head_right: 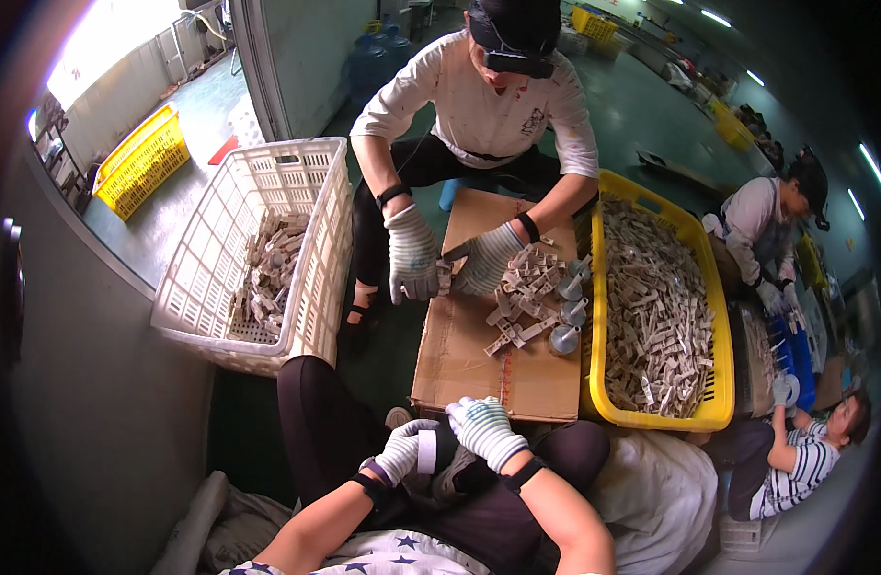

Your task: Taping sets of metal clothes pins together and placing them into a bin.

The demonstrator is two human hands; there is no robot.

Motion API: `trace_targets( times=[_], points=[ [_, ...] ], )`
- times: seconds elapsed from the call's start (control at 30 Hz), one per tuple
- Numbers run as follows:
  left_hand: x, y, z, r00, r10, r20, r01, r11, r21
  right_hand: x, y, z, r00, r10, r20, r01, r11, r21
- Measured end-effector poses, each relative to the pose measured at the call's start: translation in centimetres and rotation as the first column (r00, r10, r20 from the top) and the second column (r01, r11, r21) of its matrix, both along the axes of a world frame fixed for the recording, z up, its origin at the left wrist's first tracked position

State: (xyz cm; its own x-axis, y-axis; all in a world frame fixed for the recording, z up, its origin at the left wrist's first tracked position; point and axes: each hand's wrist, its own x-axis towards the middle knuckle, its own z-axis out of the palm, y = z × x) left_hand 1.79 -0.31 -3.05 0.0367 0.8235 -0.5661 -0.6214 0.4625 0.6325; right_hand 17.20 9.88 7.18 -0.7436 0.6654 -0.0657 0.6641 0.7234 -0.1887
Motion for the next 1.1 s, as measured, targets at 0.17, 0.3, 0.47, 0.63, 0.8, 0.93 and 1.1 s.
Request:
trace_targets(
  times=[0.17,0.3,0.47,0.63,0.8,0.93,1.1],
  points=[
    [-0.1,0.2,1.8,0.994,0.025,0.111,-0.024,1.000,-0.011,-2.1,0.7,-0.9,0.983,0.045,0.178,-0.048,0.999,0.013],
    [-0.6,0.0,1.5,0.997,-0.069,0.017,0.069,0.998,-0.002,-3.8,0.5,-0.6,0.961,0.043,0.273,-0.047,0.999,0.006],
    [0.2,-1.1,2.2,0.973,-0.215,-0.086,0.208,0.974,-0.087,-5.2,0.0,-0.5,0.916,0.058,0.396,-0.078,0.996,0.036],
    [-1.1,-1.4,6.6,0.989,-0.146,0.022,0.147,0.989,-0.034,-1.5,0.4,-1.1,0.962,0.175,0.209,-0.184,0.982,0.028],
    [-2.1,-1.7,6.6,0.991,-0.134,0.011,0.131,0.983,0.125,5.6,1.7,1.1,0.987,-0.009,0.158,0.000,0.998,0.058],
    [-2.1,-0.6,8.0,0.978,-0.188,-0.086,0.203,0.954,0.220,10.2,4.0,2.2,0.960,-0.264,-0.089,0.277,0.938,0.207],
    [-2.3,1.2,10.8,0.958,-0.201,-0.204,0.257,0.917,0.305,5.5,-2.2,3.5,0.726,-0.447,-0.523,0.138,0.839,-0.526]
  ],
)
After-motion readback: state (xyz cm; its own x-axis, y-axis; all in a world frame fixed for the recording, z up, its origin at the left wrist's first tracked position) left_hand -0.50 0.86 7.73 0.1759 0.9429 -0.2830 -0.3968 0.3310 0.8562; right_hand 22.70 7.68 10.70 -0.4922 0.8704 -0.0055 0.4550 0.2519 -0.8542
